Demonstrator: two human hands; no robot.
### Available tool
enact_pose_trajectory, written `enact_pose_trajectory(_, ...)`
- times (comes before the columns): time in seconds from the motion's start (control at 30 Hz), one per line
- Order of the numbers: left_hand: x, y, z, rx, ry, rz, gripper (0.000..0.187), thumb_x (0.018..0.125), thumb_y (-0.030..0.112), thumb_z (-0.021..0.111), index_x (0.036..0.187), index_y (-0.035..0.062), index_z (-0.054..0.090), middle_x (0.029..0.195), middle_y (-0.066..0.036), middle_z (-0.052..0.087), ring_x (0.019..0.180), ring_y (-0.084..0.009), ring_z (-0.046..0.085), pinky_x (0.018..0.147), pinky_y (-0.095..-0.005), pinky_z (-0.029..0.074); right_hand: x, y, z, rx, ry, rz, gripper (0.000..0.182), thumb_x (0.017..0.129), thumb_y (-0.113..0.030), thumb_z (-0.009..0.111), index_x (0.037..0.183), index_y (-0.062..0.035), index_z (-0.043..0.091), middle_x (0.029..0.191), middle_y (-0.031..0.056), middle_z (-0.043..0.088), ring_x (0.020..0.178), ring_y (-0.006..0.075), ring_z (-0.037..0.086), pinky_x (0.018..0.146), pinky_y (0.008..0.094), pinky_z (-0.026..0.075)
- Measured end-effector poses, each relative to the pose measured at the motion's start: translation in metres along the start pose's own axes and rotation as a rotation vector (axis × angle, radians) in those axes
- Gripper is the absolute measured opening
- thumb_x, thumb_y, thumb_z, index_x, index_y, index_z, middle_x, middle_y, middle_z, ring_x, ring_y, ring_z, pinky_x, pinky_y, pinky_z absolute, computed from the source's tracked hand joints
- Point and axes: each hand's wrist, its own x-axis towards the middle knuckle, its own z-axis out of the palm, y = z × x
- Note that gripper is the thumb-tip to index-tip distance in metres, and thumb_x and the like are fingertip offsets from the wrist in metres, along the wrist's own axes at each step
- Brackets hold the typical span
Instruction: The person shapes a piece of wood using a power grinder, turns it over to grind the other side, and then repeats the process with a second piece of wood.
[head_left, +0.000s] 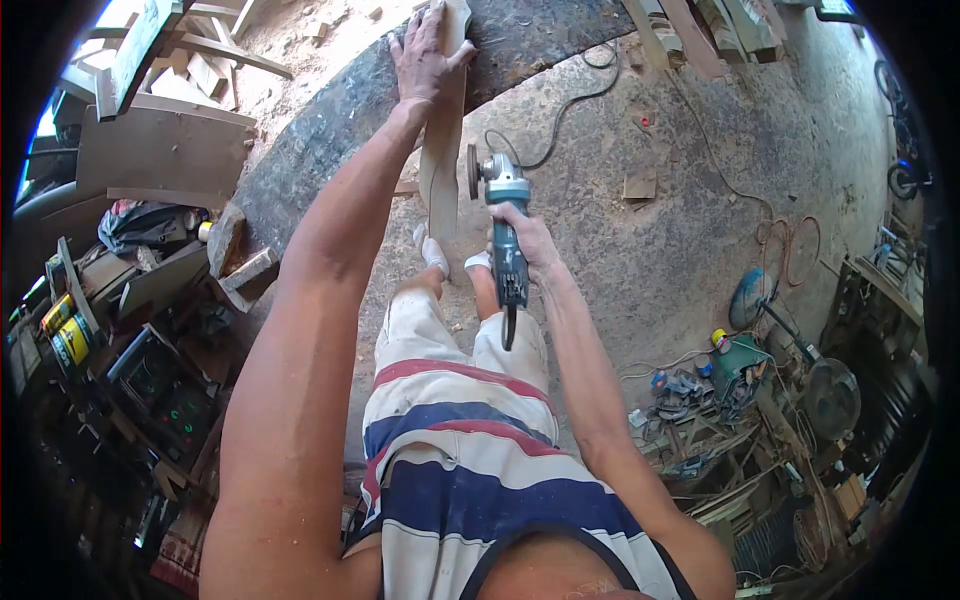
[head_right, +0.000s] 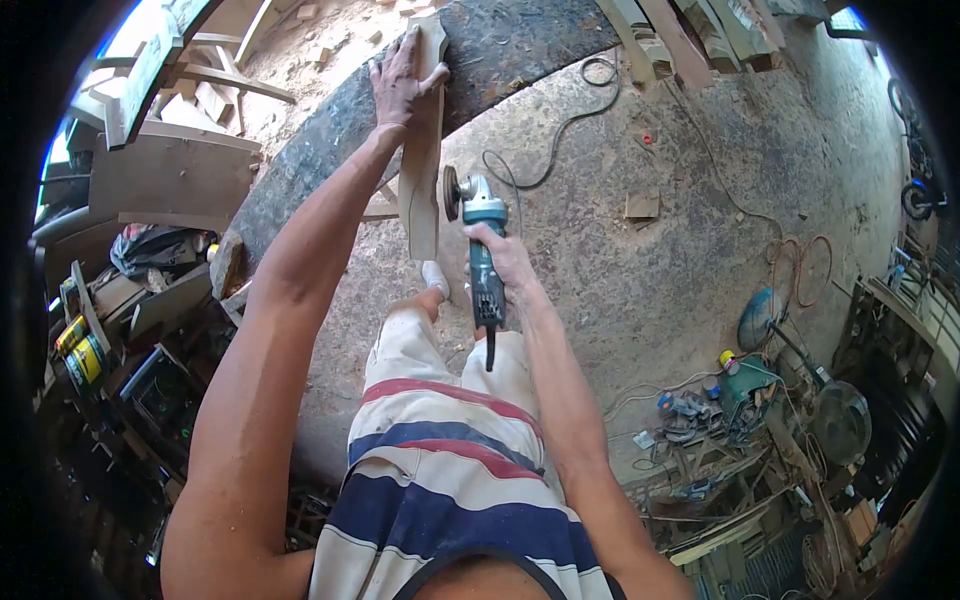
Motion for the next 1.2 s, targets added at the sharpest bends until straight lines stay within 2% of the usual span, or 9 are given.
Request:
enact_pose_trajectory(0.2, -0.004, -0.003, 0.001, 0.004, 0.008, 0.005, 0.102, 0.087, 0.079, 0.072, 0.169, 0.0225, 0.048, 0.166, -0.014, 0.056, 0.159, -0.0321, 0.045, 0.134, -0.0625, 0.017, 0.003, -0.012, 0.018, 0.047, -0.003, -0.055, 0.039, 0.087, -0.041, 0.087, 0.097, -0.0056, 0.073, 0.077, 0.0070, 0.073, 0.061, 0.0175, 0.073, 0.056, 0.0315, 0.060)
enact_pose_trajectory(0.37, -0.005, 0.003, -0.001, -0.012, 0.033, 0.012, 0.099, 0.088, 0.075, 0.073, 0.167, 0.0200, 0.050, 0.167, -0.013, 0.055, 0.158, -0.0324, 0.045, 0.134, -0.0629, 0.017, -0.002, 0.003, 0.009, 0.004, 0.003, 0.000, 0.039, 0.086, -0.039, 0.088, 0.092, -0.0041, 0.072, 0.075, 0.0066, 0.071, 0.060, 0.0176, 0.072, 0.056, 0.0318, 0.059)
enact_pose_trajectory(0.47, -0.001, 0.052, -0.045, -0.033, -0.098, -0.122, 0.091, 0.090, 0.040, 0.079, 0.170, 0.0154, 0.043, 0.173, -0.013, 0.046, 0.163, -0.0359, 0.036, 0.135, -0.0626, 0.017, -0.008, 0.002, 0.006, -0.040, -0.015, 0.018, 0.041, 0.087, -0.040, 0.086, 0.091, -0.0014, 0.072, 0.073, 0.0070, 0.071, 0.060, 0.0178, 0.072, 0.057, 0.0316, 0.059)
enact_pose_trajectory(0.5, 0.000, 0.053, -0.047, -0.060, -0.100, -0.118, 0.091, 0.090, 0.040, 0.079, 0.170, 0.0152, 0.042, 0.174, -0.013, 0.045, 0.163, -0.0369, 0.035, 0.135, -0.0623, 0.016, -0.008, 0.002, 0.001, -0.068, -0.024, 0.040, 0.044, 0.088, -0.041, 0.085, 0.095, 0.0003, 0.073, 0.075, 0.0077, 0.072, 0.062, 0.0178, 0.072, 0.059, 0.0310, 0.059)
enact_pose_trajectory(0.73, 0.001, 0.055, -0.051, -0.085, -0.106, -0.137, 0.092, 0.089, 0.040, 0.079, 0.170, 0.0151, 0.042, 0.175, -0.012, 0.044, 0.164, -0.0343, 0.034, 0.136, -0.0616, 0.015, -0.008, 0.004, -0.007, -0.163, -0.053, 0.060, 0.048, 0.089, -0.043, 0.083, 0.101, 0.0021, 0.074, 0.079, 0.0079, 0.074, 0.064, 0.0174, 0.073, 0.060, 0.0307, 0.060)
enact_pose_trajectory(0.83, 0.002, 0.059, -0.055, -0.103, -0.118, -0.164, 0.093, 0.090, 0.043, 0.079, 0.170, 0.0153, 0.042, 0.175, -0.011, 0.044, 0.165, -0.0332, 0.033, 0.136, -0.0623, 0.014, -0.020, 0.001, 0.001, -0.117, -0.022, 0.030, 0.041, 0.088, -0.041, 0.084, 0.086, -0.0015, 0.071, 0.068, 0.0085, 0.069, 0.054, 0.0190, 0.069, 0.053, 0.0331, 0.059)
enact_pose_trajectory(0.97, 0.001, 0.050, -0.045, -0.086, -0.097, -0.130, 0.092, 0.089, 0.043, 0.080, 0.169, 0.0149, 0.045, 0.172, -0.014, 0.047, 0.162, -0.0351, 0.036, 0.136, -0.0606, 0.016, -0.018, 0.003, -0.011, -0.218, -0.047, 0.018, 0.043, 0.088, -0.041, 0.085, 0.092, -0.0006, 0.071, 0.071, 0.0072, 0.069, 0.056, 0.0178, 0.069, 0.054, 0.0321, 0.058)
enact_pose_trajectory(1.03, -0.001, 0.037, -0.036, -0.056, -0.061, -0.100, 0.093, 0.089, 0.052, 0.078, 0.168, 0.0160, 0.046, 0.170, -0.014, 0.050, 0.161, -0.0347, 0.040, 0.135, -0.0613, 0.017, -0.015, 0.002, -0.018, -0.300, -0.052, 0.012, 0.050, 0.087, -0.044, 0.084, 0.103, 0.0015, 0.072, 0.076, 0.0048, 0.069, 0.062, 0.0162, 0.072, 0.057, 0.0308, 0.059)
enact_pose_trajectory(1.2, -0.002, 0.000, -0.004, -0.015, 0.016, 0.019, 0.100, 0.088, 0.076, 0.073, 0.166, 0.0190, 0.051, 0.165, -0.015, 0.056, 0.156, -0.0335, 0.048, 0.133, -0.0631, 0.019, -0.013, -0.003, -0.028, -0.282, -0.029, 0.035, 0.048, 0.087, -0.044, 0.085, 0.099, 0.0007, 0.072, 0.074, 0.0041, 0.067, 0.059, 0.0163, 0.070, 0.056, 0.0301, 0.059)
